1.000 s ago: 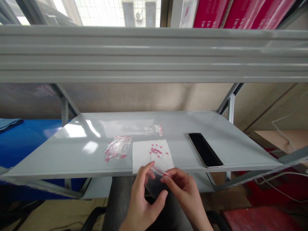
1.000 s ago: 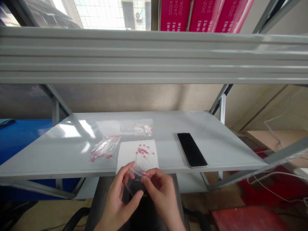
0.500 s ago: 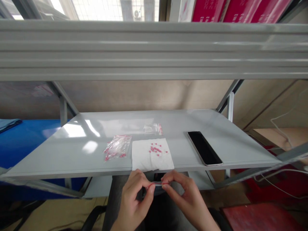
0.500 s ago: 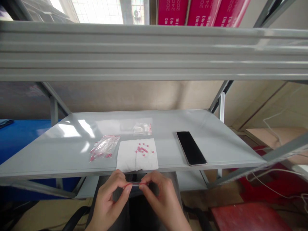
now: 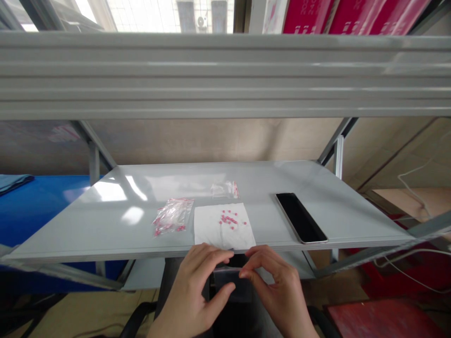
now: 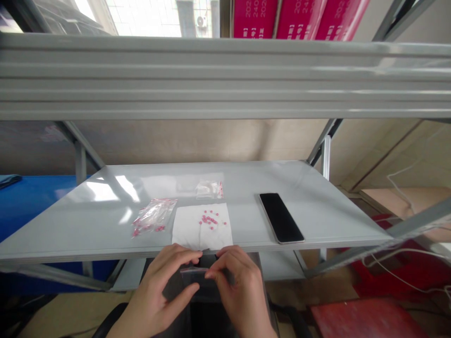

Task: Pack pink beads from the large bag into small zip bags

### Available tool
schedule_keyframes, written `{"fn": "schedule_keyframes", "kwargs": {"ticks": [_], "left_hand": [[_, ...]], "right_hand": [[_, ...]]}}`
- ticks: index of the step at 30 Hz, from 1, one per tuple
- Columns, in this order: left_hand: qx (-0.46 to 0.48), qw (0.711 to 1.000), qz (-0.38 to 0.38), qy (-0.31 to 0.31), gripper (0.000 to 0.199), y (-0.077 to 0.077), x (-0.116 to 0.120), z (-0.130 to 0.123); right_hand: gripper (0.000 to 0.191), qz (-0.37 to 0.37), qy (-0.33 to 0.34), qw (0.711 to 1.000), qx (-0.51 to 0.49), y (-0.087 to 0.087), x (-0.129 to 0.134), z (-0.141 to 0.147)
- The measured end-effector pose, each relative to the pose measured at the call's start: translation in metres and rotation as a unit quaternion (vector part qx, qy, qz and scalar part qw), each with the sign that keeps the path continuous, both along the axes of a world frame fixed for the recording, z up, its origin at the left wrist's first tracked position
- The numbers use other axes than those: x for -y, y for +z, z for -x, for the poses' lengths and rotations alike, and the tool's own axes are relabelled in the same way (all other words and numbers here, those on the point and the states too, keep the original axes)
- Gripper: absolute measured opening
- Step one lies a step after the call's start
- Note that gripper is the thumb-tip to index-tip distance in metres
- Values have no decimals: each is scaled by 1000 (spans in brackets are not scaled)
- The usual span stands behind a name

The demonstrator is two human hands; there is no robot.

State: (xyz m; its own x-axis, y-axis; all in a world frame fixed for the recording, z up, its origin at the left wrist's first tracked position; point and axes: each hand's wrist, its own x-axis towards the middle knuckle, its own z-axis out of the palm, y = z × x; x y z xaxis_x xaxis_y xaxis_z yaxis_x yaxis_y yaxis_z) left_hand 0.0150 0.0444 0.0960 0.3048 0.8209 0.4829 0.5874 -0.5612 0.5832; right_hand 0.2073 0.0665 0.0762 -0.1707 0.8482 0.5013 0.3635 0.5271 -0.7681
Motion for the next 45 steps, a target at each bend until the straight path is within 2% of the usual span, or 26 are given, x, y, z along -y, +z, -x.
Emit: {"fn": "schedule_keyframes", "kwargs": {"ticks": [2, 5, 9, 12, 18, 22, 26, 30, 33, 35, 37, 38, 40, 42, 43, 45], "left_hand": [[-25, 1000, -4, -12, 16, 3, 0, -3], [-31, 999, -36, -11, 23, 2, 1, -7], [1, 995, -95, 31, 28, -1, 4, -8], [40, 991, -122, 40, 21, 1, 5, -6], [42, 990, -129, 45, 21, 7, 6, 0], [84, 989, -114, 34, 14, 3, 6, 3], [109, 988, -105, 37, 22, 0, 6, 5], [121, 987, -102, 38, 28, 6, 7, 6], [106, 989, -99, 33, 21, 12, 7, 11], [86, 991, -95, 50, 11, 12, 4, 22], [65, 987, -91, 116, 9, 5, -6, 42], [55, 980, -87, 170, 13, -1, -14, 55], [40, 958, -91, 268, 21, -16, -33, 84], [10, 942, -86, 324, 34, -31, -54, 110], [-1, 942, -67, 330, 40, -38, -63, 121], [-7, 946, -48, 322, 40, -48, -75, 134]], "right_hand": [[19, -22, 28, 999, 9, 2, 1, 3], [22, -21, 58, 998, 23, 6, 5, 6], [24, -30, 89, 995, 34, 10, 9, 8], [22, -48, 80, 995, 40, 15, 9, 6], [25, -75, 89, 992, 50, 20, 8, 3], [22, -84, 95, 991, 39, 21, 8, 3], [20, -77, 108, 991, 15, 22, 7, 2], [17, -77, 122, 989, 4, 29, 6, 2], [18, -78, 119, 990, -13, 36, 1, 5], [17, -70, 92, 992, -49, 39, -11, 7], [12, -26, 32, 991, -127, 41, -35, 10], [10, 19, -10, 983, -182, 41, -51, 11], [9, 167, -86, 939, -289, 41, -89, 16], [8, 208, -97, 925, -301, 40, -127, 25], [6, 226, -102, 921, -301, 38, -145, 31], [8, 262, -114, 913, -291, 33, -173, 43]]}}
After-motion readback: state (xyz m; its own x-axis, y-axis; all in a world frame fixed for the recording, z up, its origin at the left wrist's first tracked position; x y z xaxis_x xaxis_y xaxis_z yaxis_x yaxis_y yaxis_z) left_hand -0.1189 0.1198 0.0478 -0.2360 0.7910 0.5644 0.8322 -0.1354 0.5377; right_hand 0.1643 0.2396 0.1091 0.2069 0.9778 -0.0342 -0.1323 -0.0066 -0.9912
